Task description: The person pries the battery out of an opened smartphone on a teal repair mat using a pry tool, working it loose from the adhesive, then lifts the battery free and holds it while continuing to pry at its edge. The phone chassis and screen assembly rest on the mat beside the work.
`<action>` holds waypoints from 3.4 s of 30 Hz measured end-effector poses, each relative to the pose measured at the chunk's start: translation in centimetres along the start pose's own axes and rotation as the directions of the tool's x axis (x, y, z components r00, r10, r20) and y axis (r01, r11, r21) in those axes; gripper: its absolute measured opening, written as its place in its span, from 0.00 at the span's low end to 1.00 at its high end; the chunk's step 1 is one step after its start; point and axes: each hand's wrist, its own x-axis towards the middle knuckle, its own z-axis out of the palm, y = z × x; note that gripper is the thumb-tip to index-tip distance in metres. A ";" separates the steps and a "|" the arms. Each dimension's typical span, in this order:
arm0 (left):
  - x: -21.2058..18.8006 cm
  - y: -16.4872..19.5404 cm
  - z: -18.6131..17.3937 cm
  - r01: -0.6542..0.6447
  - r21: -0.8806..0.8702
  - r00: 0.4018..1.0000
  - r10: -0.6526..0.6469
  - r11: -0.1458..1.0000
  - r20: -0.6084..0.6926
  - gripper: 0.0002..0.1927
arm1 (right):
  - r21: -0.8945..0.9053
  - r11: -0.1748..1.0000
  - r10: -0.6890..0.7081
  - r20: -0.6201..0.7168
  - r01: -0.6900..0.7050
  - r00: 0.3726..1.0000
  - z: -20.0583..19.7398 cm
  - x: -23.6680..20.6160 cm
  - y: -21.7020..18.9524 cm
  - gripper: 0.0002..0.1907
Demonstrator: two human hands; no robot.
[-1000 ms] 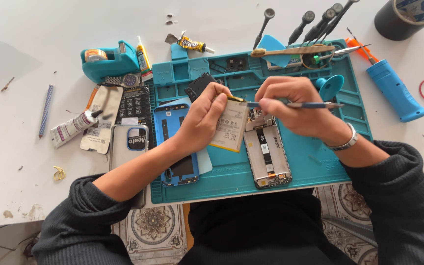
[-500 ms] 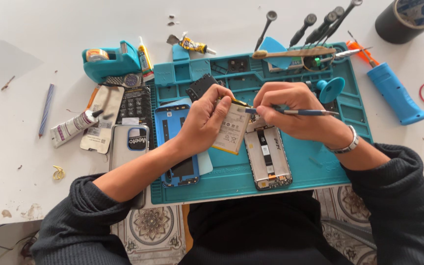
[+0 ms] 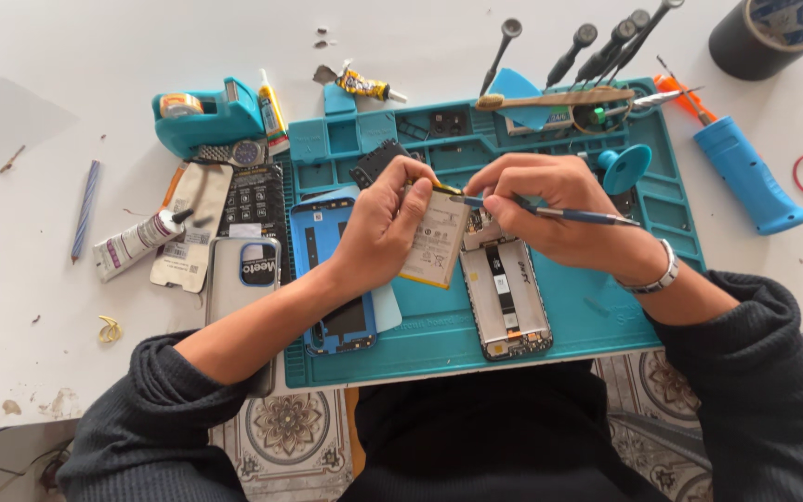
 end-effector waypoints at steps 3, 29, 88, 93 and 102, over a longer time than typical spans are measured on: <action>-0.1 0.2 0.0 -0.006 0.029 1.000 0.006 1.000 0.003 0.08 | -0.051 0.998 0.033 0.004 -0.033 0.999 0.1 0.0 -0.1 0.06; -0.2 0.3 0.2 0.006 0.067 0.999 -0.004 0.998 -0.034 0.09 | -0.182 0.976 -0.119 0.020 0.120 0.993 0.1 -0.1 -0.1 0.08; -0.1 0.7 0.5 0.055 0.073 0.998 -0.054 0.996 -0.010 0.11 | -0.175 0.980 -0.085 0.036 0.090 0.996 -0.2 -0.4 -0.3 0.10; 0.0 0.8 0.6 0.050 0.052 0.999 -0.051 0.997 0.000 0.11 | -0.173 0.983 -0.060 0.034 0.065 0.998 -0.2 -0.5 -0.4 0.10; 0.0 0.9 0.6 0.056 0.046 0.998 -0.056 0.997 0.004 0.11 | -0.164 0.986 -0.030 0.024 0.034 0.999 -0.3 -0.5 -0.4 0.12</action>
